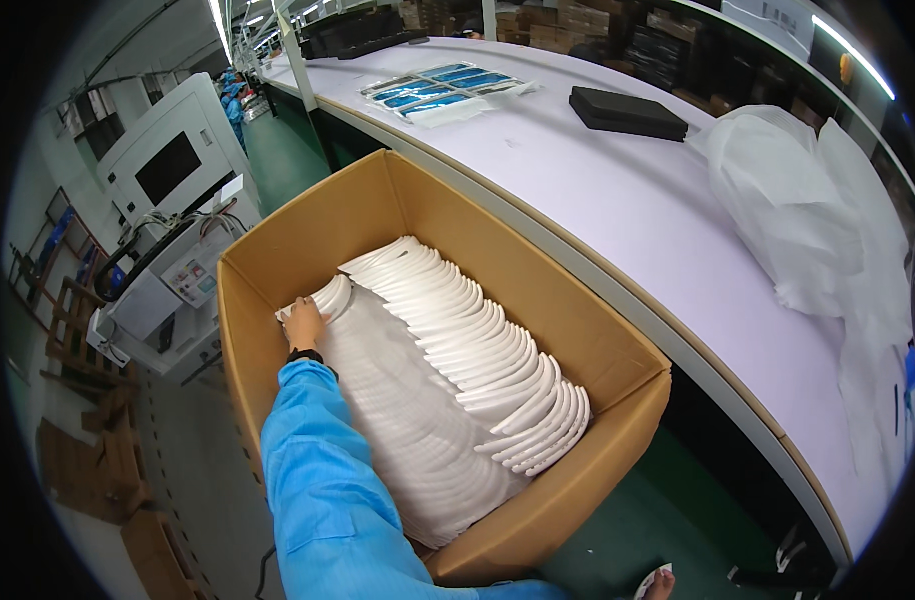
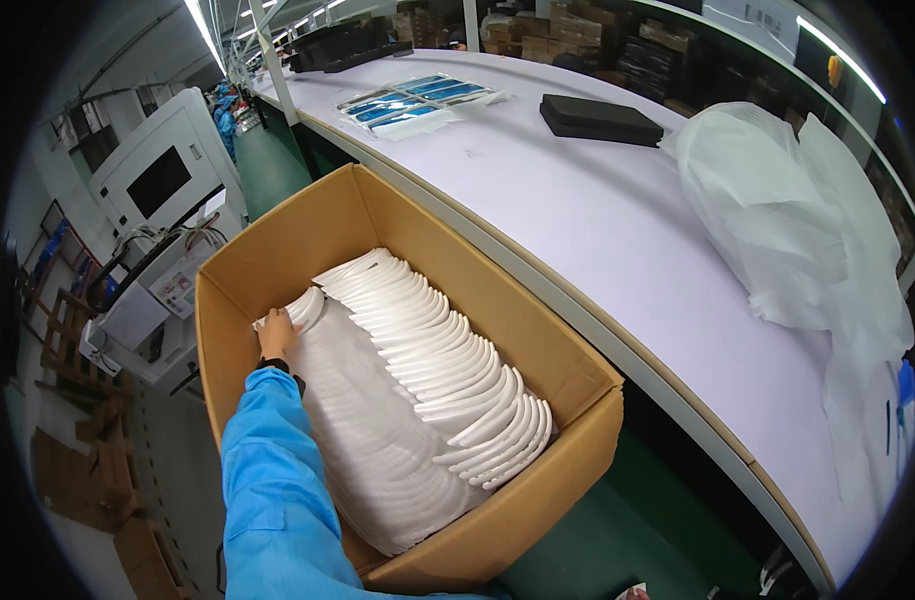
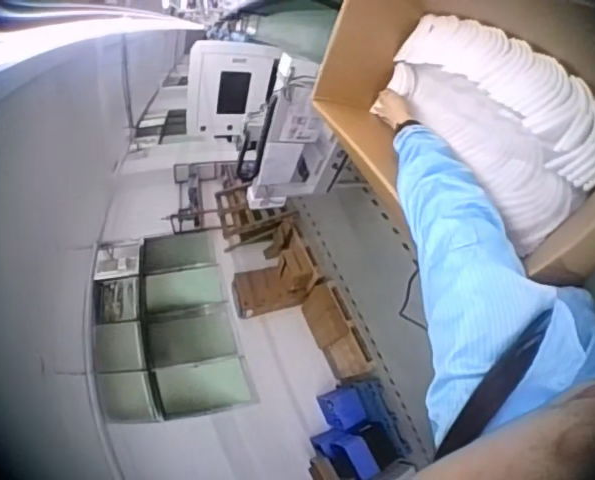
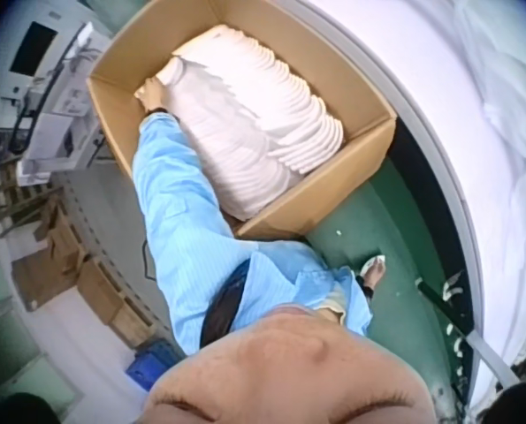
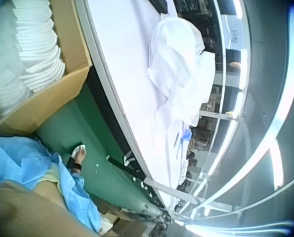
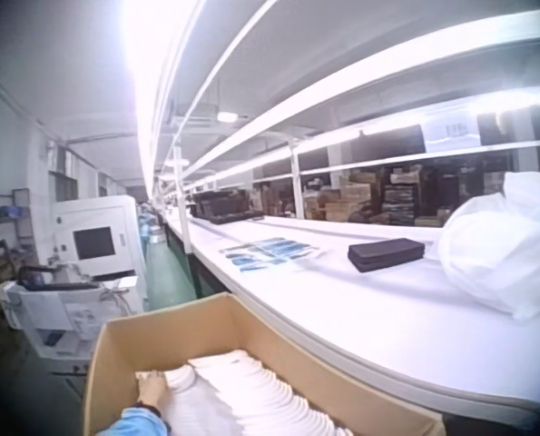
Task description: Inspecting and packing white curved plastic components into a cardboard box on an assembly line.
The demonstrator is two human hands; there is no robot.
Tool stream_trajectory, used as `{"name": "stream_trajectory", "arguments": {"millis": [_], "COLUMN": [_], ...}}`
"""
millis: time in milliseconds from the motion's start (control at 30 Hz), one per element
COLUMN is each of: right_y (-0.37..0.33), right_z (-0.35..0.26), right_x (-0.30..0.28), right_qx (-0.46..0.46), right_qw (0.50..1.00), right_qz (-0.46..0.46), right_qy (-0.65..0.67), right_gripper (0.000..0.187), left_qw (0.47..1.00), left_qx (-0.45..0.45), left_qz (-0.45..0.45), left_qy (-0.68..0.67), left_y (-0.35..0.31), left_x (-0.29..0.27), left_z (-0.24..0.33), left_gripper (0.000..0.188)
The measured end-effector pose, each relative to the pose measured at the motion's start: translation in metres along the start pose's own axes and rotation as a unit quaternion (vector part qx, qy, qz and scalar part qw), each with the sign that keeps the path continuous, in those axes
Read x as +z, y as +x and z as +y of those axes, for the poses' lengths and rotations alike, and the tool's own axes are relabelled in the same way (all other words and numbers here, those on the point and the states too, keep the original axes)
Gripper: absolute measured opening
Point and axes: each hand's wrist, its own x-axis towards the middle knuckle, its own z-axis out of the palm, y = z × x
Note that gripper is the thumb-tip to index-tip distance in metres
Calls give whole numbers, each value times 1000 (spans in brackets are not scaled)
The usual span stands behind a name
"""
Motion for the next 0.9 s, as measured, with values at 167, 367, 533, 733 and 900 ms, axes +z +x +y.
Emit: {"name": "stream_trajectory", "arguments": {"millis": [167, 367, 533, 733, 900], "right_y": [6, 0, 53, 20, -5], "right_z": [15, 5, 90, 20, -46], "right_x": [-6, 7, -45, 7, 9], "right_qx": [-39, 27, -85, -34, -38], "right_qw": [999, 999, 996, 986, 971], "right_qz": [-15, -26, 11, -38, -78], "right_qy": [-30, -7, 39, 157, 222], "right_gripper": [37, 41, 25, 56, 50], "left_qw": [1000, 994, 982, 988, 868], "left_qx": [12, 11, 19, 35, 177], "left_qz": [-25, -98, -175, 41, 379], "left_qy": [2, 46, -63, 143, -269], "left_y": [11, 2, 9, 81, 80], "left_x": [-7, 19, 34, 67, -32], "left_z": [16, 40, 98, -36, 73], "left_gripper": [48, 69, 71, 50, 33]}}
